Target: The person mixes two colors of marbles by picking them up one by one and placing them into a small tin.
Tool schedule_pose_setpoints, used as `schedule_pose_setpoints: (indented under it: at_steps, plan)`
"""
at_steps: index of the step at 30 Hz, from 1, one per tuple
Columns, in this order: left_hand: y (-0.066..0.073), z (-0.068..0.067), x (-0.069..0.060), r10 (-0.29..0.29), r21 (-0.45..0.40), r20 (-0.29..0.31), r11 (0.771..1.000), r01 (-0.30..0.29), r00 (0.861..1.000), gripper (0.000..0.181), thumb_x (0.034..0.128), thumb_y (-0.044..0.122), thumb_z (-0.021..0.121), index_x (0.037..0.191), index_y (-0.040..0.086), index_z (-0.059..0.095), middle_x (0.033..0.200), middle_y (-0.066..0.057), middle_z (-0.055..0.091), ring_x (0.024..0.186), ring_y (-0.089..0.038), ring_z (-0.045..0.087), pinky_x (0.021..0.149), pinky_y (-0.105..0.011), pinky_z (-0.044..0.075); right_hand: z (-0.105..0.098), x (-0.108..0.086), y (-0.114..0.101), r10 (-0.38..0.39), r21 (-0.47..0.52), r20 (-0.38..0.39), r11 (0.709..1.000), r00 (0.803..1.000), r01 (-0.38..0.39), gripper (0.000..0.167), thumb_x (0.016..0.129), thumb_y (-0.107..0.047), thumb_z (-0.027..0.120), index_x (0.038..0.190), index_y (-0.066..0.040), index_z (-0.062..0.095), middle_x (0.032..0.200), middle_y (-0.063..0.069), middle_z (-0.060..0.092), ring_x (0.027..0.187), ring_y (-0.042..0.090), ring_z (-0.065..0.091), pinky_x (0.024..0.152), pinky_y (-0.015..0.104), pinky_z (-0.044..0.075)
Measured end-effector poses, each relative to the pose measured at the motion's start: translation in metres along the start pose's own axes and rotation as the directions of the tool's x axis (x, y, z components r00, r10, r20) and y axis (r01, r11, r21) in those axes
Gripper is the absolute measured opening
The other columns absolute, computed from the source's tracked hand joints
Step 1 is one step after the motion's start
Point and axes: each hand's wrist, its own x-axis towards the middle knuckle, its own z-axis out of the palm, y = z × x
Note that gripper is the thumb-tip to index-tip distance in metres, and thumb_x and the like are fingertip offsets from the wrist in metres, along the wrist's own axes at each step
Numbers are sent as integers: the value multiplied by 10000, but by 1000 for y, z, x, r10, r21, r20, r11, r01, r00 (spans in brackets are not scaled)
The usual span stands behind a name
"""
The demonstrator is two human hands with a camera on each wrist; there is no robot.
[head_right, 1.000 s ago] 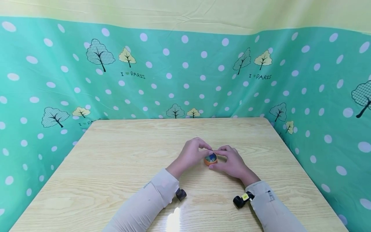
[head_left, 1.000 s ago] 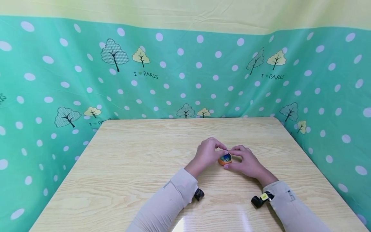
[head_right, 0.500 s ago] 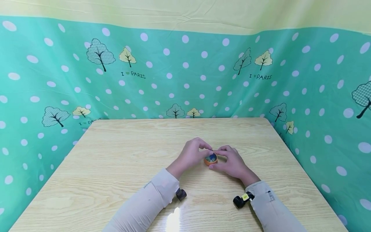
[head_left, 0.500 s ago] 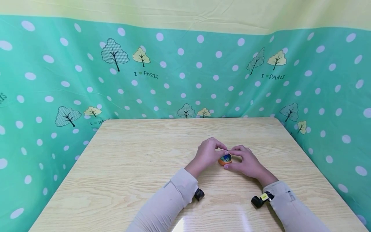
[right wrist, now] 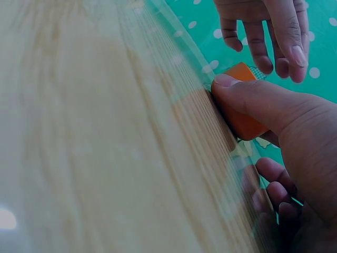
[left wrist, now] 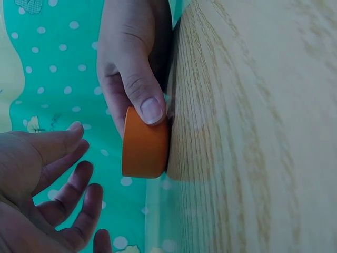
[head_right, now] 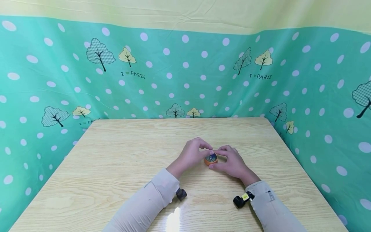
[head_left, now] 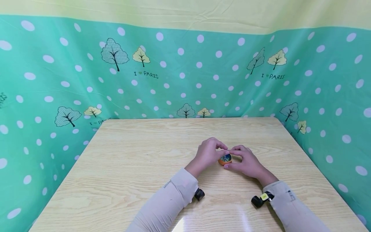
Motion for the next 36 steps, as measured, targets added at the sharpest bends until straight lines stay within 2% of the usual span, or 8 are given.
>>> schedule_pose_setpoints:
  at_steps: [11, 19, 25, 29, 36]
  plan:
    - [1, -3, 0, 5, -2, -3, 1000, -5, 1000, 82, 944, 373, 773, 970, 312, 821, 1089, 122, 675, 1068, -155, 640, 886, -358, 505, 1, 0, 1, 7, -4, 5, 1000, 1000, -7, 711, 750, -619, 860, 1329, -231, 718, 1322, 43, 571, 1239, 311, 480, 1015, 607, 409]
    - [-1, -5, 0, 40, -17, -13, 999, -40, 999, 63, 947, 373, 769, 977, 326, 798, 1075, 131, 662, 1067, -159, 634, 923, -398, 484, 0, 1, 2, 24, 8, 15, 1000, 1000, -25, 748, 748, -611, 865, 1351, -199, 702, 1334, 36, 561, 1255, 310, 476, 1039, 606, 409]
    - [0, -7, 0, 31, -23, -12, 999, -31, 999, 98, 942, 390, 772, 1005, 315, 781, 1069, 114, 675, 1069, -184, 647, 918, -399, 479, 0, 1, 2, 37, 12, 15, 999, 999, -37, 768, 749, -617, 861, 1366, -192, 692, 1352, 38, 559, 1279, 320, 469, 1051, 628, 406]
    - [2, -8, -1, 24, -29, 4, 999, -24, 1000, 123, 946, 388, 767, 1027, 296, 784, 1063, 120, 672, 1075, -189, 646, 958, -433, 453, 1, 0, 3, 38, 4, 14, 999, 999, -38, 758, 750, -623, 856, 1365, -211, 693, 1338, 32, 563, 1268, 307, 472, 1043, 620, 407]
    - [4, -10, -2, 38, -18, -5, 999, -38, 999, 136, 959, 375, 754, 1044, 274, 789, 1059, 118, 676, 1065, -174, 636, 970, -446, 437, 1, 1, 4, 19, -1, 12, 1000, 1000, -19, 754, 756, -642, 840, 1359, -213, 697, 1317, 19, 568, 1255, 295, 473, 1039, 613, 405]
